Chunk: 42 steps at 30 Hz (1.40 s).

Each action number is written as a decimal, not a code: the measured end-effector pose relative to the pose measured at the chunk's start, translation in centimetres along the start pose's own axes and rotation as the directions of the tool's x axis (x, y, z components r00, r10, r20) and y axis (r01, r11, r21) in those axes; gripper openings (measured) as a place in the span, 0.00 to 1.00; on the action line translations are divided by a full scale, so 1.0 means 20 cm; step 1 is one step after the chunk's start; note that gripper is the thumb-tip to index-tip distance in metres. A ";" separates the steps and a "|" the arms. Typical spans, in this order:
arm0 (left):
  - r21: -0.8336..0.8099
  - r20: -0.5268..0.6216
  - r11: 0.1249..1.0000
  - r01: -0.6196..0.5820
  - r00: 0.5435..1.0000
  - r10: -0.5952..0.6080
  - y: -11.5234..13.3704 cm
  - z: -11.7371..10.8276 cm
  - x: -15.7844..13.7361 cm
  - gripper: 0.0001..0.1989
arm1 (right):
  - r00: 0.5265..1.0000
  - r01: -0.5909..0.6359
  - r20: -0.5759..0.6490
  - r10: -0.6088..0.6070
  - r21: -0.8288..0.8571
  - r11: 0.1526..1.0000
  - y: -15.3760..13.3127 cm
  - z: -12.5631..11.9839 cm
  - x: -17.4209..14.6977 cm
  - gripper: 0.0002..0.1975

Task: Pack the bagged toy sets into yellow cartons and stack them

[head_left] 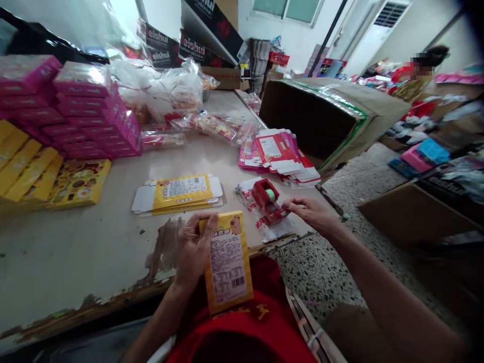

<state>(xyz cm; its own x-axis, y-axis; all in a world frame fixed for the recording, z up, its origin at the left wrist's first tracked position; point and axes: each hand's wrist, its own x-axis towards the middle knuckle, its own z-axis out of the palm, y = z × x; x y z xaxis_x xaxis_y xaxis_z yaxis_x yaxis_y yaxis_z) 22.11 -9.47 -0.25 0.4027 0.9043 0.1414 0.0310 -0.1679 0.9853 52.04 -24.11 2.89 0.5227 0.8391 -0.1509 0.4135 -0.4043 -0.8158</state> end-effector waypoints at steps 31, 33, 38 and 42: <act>0.037 0.427 0.988 0.152 0.891 -0.153 0.03 0.25 0.00 0.18 | 0.960 -0.097 -0.209 0.185 0.370 0.924 0.15 0.10 -0.25 0.18; 0.005 0.450 0.984 0.180 0.878 -0.163 0.02 0.28 0.01 0.20 | 0.999 -0.037 -0.023 0.044 0.262 0.964 0.05 0.03 -0.27 0.15; -0.019 0.477 0.988 0.154 0.869 -0.127 0.03 0.34 -0.02 0.31 | 0.821 0.317 0.521 -0.234 -0.074 0.946 -0.40 -0.02 -0.20 0.04; -0.044 0.494 0.991 0.126 0.865 -0.088 0.05 0.34 -0.04 0.24 | 0.783 0.462 0.613 -0.108 -0.456 0.760 -0.66 0.06 -0.11 0.07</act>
<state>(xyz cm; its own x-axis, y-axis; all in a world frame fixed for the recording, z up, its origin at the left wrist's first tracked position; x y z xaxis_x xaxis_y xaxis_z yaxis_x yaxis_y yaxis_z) 27.95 -13.06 0.01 0.7972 0.6036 -0.0117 0.0413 -0.0353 0.9985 44.60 -20.15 13.41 -0.0926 0.9235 -0.3723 0.8963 -0.0856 -0.4351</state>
